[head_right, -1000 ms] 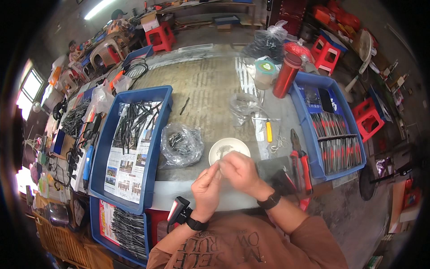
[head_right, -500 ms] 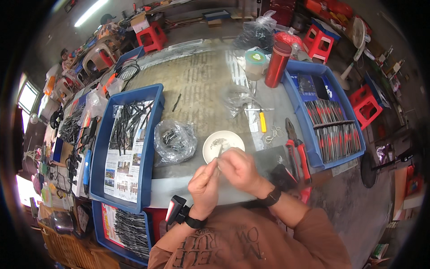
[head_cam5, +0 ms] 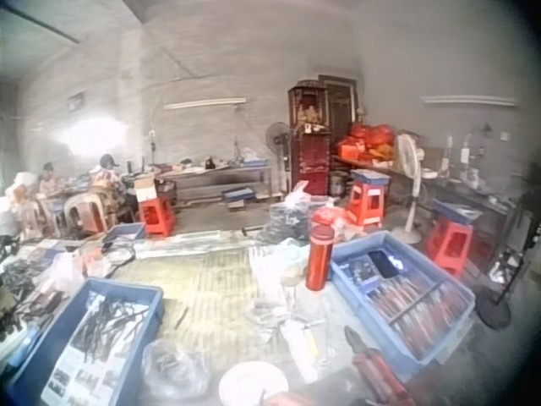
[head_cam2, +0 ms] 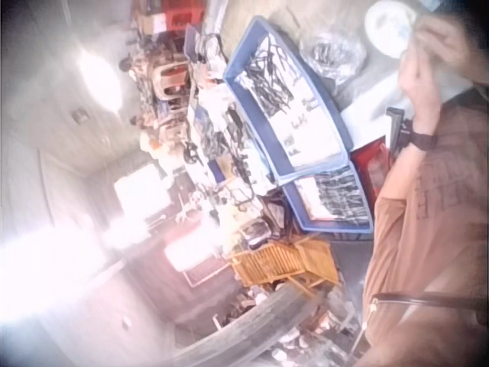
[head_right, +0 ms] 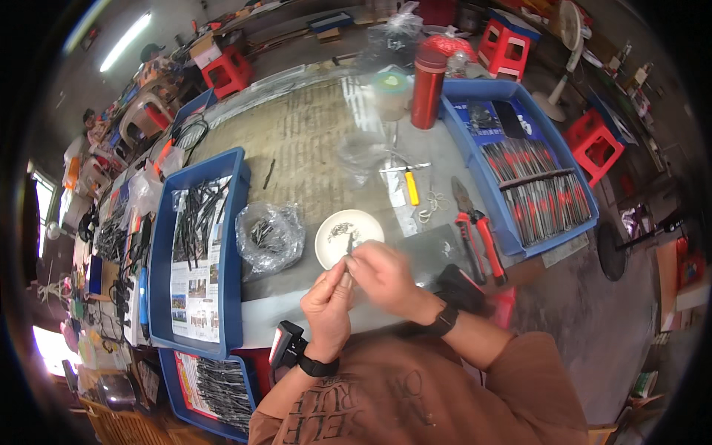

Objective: The person repeatedly picks a black wire, inserts a metal connector into one end, and uses pliers to crimp it. They then place the finished wire into a blue bin. The person also briefly adjusts their head-mounted camera strap.

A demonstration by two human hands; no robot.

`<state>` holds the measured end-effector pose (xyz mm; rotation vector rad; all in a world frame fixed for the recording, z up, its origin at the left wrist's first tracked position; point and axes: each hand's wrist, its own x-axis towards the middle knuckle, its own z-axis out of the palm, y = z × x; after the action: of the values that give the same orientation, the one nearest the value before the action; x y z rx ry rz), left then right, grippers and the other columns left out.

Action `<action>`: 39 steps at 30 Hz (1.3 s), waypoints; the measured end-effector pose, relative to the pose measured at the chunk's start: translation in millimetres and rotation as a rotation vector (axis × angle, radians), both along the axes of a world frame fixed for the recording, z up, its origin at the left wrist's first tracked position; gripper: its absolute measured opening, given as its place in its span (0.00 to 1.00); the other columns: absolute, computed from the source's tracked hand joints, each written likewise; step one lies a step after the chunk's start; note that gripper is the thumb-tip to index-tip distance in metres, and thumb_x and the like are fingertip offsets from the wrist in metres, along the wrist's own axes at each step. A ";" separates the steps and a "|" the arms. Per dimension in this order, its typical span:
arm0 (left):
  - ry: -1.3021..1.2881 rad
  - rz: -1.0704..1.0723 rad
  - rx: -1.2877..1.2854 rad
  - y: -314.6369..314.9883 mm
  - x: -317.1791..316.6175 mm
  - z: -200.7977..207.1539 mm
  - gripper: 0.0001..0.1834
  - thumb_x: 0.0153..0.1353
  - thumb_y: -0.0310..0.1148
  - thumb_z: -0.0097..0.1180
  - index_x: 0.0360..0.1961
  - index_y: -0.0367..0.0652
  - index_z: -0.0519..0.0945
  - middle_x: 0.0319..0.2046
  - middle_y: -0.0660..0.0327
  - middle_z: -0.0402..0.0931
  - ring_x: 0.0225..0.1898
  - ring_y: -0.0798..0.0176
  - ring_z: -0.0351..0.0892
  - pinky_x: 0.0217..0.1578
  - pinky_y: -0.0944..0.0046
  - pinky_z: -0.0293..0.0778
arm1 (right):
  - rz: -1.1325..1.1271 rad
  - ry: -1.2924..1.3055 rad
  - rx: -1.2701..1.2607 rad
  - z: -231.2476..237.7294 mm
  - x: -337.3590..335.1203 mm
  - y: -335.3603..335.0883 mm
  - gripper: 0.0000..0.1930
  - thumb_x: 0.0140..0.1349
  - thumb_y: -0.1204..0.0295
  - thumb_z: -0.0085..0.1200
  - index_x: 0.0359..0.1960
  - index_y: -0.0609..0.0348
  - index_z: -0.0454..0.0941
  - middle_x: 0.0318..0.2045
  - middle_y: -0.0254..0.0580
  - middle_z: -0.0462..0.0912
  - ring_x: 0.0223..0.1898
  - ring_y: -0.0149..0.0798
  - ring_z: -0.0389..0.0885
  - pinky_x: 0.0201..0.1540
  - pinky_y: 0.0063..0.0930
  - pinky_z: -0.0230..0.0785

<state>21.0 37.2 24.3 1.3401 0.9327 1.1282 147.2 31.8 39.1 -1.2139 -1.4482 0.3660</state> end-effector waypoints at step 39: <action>0.173 -0.306 0.035 15.8 81.0 -47.3 0.08 0.57 0.22 0.54 0.39 0.35 0.73 0.31 0.64 0.77 0.34 0.74 0.75 0.37 0.75 0.70 | -0.436 -0.696 -0.611 -9.9 130.9 -104.1 0.28 0.43 0.72 0.59 0.49 0.60 0.63 0.51 0.62 0.61 0.52 0.59 0.61 0.49 0.48 0.58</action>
<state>102.0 53.1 -23.1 1.5677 0.7988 0.8077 278.1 -72.3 29.2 -2.2652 -1.6304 0.0710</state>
